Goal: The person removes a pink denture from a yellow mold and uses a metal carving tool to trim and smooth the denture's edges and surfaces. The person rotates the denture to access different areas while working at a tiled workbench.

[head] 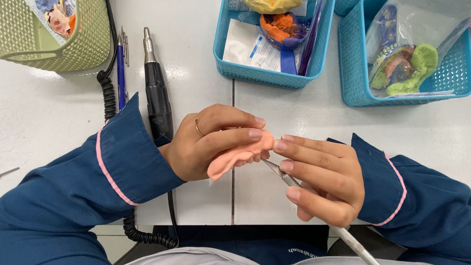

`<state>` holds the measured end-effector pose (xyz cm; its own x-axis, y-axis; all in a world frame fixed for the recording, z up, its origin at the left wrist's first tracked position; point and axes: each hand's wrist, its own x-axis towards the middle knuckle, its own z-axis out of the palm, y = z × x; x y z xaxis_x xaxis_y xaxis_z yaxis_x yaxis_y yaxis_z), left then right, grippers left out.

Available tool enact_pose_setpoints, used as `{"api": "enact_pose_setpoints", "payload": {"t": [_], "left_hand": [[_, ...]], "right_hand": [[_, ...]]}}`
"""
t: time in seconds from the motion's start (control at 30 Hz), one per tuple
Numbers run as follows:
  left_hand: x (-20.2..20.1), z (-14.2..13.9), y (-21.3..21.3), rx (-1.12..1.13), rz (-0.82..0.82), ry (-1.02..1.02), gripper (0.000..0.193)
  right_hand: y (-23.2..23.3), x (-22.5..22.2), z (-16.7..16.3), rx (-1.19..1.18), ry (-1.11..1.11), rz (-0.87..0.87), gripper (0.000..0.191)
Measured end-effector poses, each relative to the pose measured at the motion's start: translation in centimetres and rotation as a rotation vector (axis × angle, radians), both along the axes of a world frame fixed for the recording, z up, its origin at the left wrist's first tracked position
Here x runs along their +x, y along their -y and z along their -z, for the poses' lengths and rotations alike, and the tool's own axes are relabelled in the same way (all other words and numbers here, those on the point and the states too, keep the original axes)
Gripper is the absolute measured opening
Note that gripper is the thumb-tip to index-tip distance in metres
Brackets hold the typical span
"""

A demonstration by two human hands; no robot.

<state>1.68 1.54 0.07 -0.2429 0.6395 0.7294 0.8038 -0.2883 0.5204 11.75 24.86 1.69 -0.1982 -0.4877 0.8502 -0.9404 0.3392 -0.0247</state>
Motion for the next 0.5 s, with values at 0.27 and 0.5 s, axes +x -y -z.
{"api": "enact_pose_setpoints", "payload": {"t": [0.27, 0.5], "left_hand": [[0.07, 0.03, -0.09, 0.019, 0.006, -0.018, 0.047], [0.06, 0.09, -0.11, 0.019, -0.001, -0.026, 0.046]], "right_hand": [[-0.13, -0.12, -0.32, 0.048, -0.038, -0.006, 0.028], [-0.24, -0.02, -0.32, 0.077, -0.033, -0.001, 0.026]]}}
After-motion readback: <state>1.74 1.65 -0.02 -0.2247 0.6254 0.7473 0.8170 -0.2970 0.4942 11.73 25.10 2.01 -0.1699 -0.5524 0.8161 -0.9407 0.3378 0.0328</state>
